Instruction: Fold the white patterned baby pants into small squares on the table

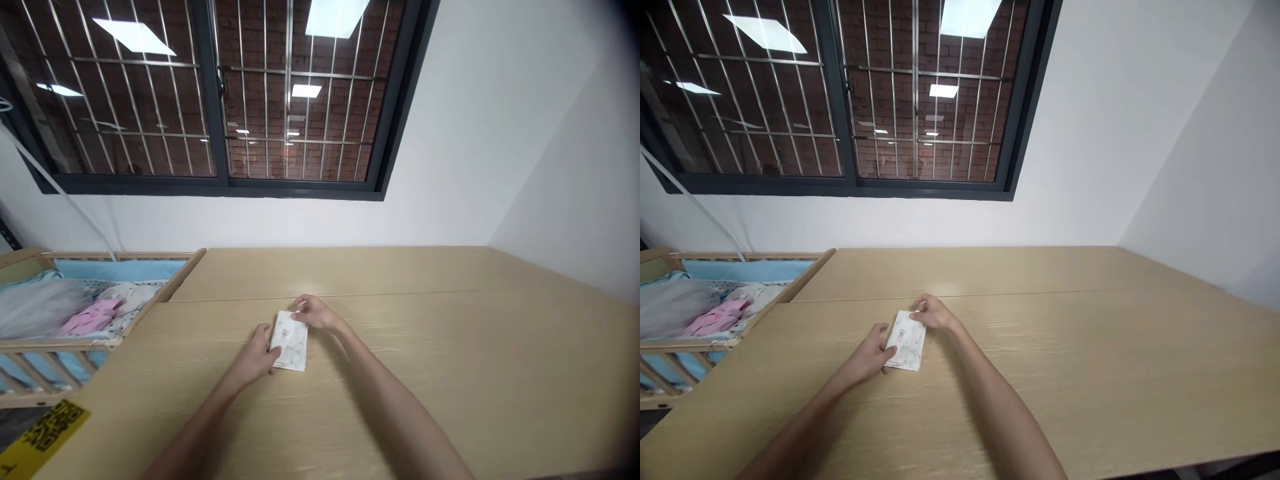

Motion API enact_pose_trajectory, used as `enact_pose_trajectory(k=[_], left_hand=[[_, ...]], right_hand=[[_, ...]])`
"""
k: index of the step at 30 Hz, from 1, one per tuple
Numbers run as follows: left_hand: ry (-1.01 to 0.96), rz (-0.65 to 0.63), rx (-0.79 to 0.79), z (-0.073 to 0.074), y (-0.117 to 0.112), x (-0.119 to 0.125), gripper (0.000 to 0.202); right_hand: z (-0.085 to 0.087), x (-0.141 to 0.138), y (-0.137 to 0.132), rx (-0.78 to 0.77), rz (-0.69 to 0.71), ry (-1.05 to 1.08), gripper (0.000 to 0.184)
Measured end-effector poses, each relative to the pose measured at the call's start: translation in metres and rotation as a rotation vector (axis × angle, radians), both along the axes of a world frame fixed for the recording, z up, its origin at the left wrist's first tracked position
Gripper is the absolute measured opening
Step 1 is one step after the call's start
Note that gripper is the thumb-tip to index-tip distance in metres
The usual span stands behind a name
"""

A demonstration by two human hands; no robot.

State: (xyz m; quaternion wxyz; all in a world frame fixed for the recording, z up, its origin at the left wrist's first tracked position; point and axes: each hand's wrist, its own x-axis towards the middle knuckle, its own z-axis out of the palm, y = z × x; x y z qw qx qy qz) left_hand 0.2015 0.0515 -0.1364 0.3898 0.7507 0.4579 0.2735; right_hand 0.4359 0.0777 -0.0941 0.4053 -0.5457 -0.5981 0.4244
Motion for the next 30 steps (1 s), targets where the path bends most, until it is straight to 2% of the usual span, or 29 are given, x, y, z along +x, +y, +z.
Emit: enact_pose_trajectory(k=[4, 6, 9, 11, 13, 16, 18, 21, 25, 30], left_hand=[[0.197, 0.030, 0.114, 0.012, -0.014, 0.000, 0.045], [0.292, 0.061, 0.167, 0.021, -0.021, 0.001, 0.037], [0.436, 0.091, 0.270, 0.034, -0.035, 0.003, 0.037], [0.524, 0.074, 0.400, 0.038, -0.048, 0.006, 0.041], [0.575, 0.034, 0.514, 0.036, -0.061, 0.011, 0.042], [0.577, -0.027, 0.571, 0.022, -0.078, 0.022, 0.042], [0.574, -0.057, 0.568, 0.010, -0.087, 0.030, 0.045], [0.552, -0.112, 0.552, -0.003, -0.093, 0.037, 0.052], [0.510, -0.084, 0.586, -0.008, -0.093, 0.040, 0.054], [0.615, -0.060, 0.561, -0.001, -0.092, 0.039, 0.057]], right_hand=[[-0.021, -0.006, 0.013, 0.030, -0.016, -0.097, 0.032], [-0.024, -0.010, 0.012, 0.084, -0.026, -0.159, 0.028], [-0.014, -0.016, -0.002, 0.277, -0.055, -0.312, 0.034], [0.000, -0.022, -0.021, 0.425, -0.005, -0.452, 0.040], [0.016, -0.029, -0.043, 0.495, 0.135, -0.566, 0.045], [0.031, -0.043, -0.076, 0.474, 0.371, -0.621, 0.051], [0.033, -0.051, -0.092, 0.421, 0.497, -0.613, 0.053], [0.024, -0.055, -0.102, 0.341, 0.629, -0.587, 0.053], [0.007, -0.044, -0.090, 0.279, 0.616, -0.592, 0.051], [0.002, -0.021, -0.060, 0.360, 0.531, -0.649, 0.052]])
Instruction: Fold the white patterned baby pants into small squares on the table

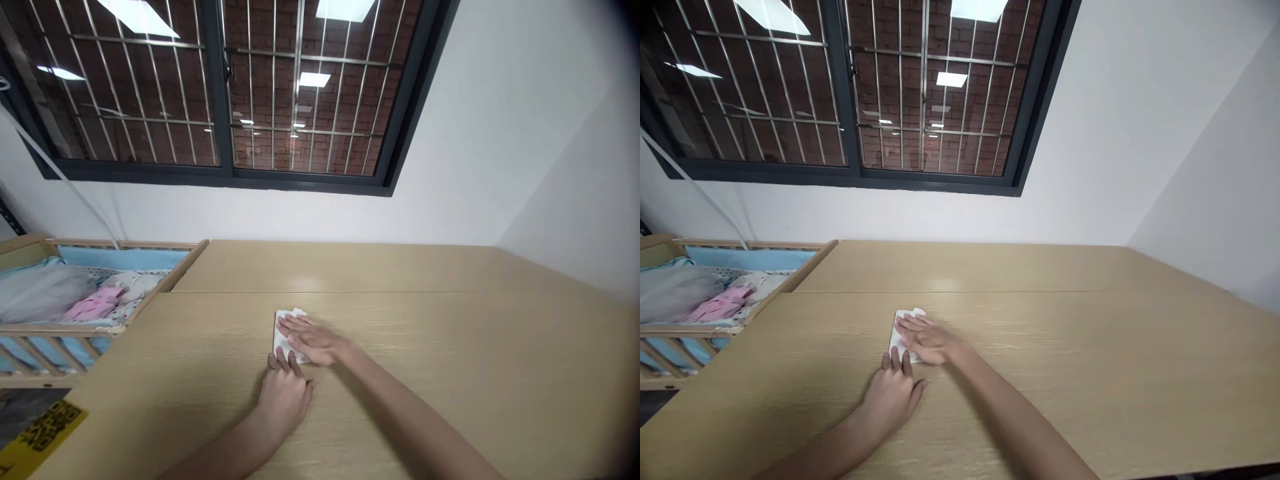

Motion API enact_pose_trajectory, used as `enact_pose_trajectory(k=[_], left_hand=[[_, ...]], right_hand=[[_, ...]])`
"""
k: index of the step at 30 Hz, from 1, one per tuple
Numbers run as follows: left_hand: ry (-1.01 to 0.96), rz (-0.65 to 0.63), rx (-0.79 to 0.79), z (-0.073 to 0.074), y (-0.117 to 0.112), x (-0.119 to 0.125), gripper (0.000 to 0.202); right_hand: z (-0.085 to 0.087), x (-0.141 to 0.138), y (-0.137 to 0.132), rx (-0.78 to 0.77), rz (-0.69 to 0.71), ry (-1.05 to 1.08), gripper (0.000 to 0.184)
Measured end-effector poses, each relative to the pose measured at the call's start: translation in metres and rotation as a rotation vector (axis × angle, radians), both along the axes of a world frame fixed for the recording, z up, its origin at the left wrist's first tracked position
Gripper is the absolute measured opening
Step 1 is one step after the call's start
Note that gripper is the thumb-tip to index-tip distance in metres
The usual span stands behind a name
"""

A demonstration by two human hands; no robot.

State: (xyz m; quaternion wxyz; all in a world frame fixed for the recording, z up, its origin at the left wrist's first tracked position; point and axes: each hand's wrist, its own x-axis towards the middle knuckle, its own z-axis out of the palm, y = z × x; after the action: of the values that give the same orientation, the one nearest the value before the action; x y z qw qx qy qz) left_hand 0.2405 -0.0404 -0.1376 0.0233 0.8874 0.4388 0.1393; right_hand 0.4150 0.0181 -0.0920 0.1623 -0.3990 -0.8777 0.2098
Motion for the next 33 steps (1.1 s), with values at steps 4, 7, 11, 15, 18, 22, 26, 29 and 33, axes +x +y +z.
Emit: enact_pose_trajectory(k=[4, 7, 11, 15, 18, 22, 26, 29, 33], left_hand=[[0.133, -0.013, 0.019, 0.008, -0.002, 0.000, 0.052], [0.136, 0.015, 0.006, 0.017, -0.003, -0.001, 0.053], [0.065, 0.072, -0.072, 0.035, 0.005, -0.009, 0.041], [0.003, 0.178, -0.099, 0.052, 0.032, -0.025, 0.038], [-0.009, 0.274, -0.086, 0.052, 0.052, -0.035, 0.042], [0.004, 0.323, -0.125, 0.039, 0.065, -0.037, 0.047], [-0.005, 0.319, -0.157, 0.031, 0.066, -0.029, 0.048], [-0.047, 0.287, -0.186, 0.028, 0.067, -0.026, 0.048], [-0.156, 0.225, -0.245, 0.023, 0.076, -0.031, 0.032]], right_hand=[[0.003, 0.009, 0.018, 0.012, -0.055, -0.076, 0.058], [0.001, 0.011, 0.025, -0.007, -0.072, -0.095, 0.062], [-0.010, 0.014, 0.025, -0.048, -0.127, -0.027, 0.066], [-0.027, 0.019, 0.024, -0.060, -0.371, 0.286, 0.070], [-0.035, 0.025, 0.029, 0.019, -0.570, 0.576, 0.068], [-0.039, 0.028, 0.034, 0.077, -0.623, 0.680, 0.057], [-0.040, 0.022, 0.030, 0.045, -0.548, 0.620, 0.041], [-0.039, 0.016, 0.027, 0.024, -0.513, 0.567, 0.036], [-0.032, 0.009, 0.024, 0.080, -0.516, 0.450, 0.027]])
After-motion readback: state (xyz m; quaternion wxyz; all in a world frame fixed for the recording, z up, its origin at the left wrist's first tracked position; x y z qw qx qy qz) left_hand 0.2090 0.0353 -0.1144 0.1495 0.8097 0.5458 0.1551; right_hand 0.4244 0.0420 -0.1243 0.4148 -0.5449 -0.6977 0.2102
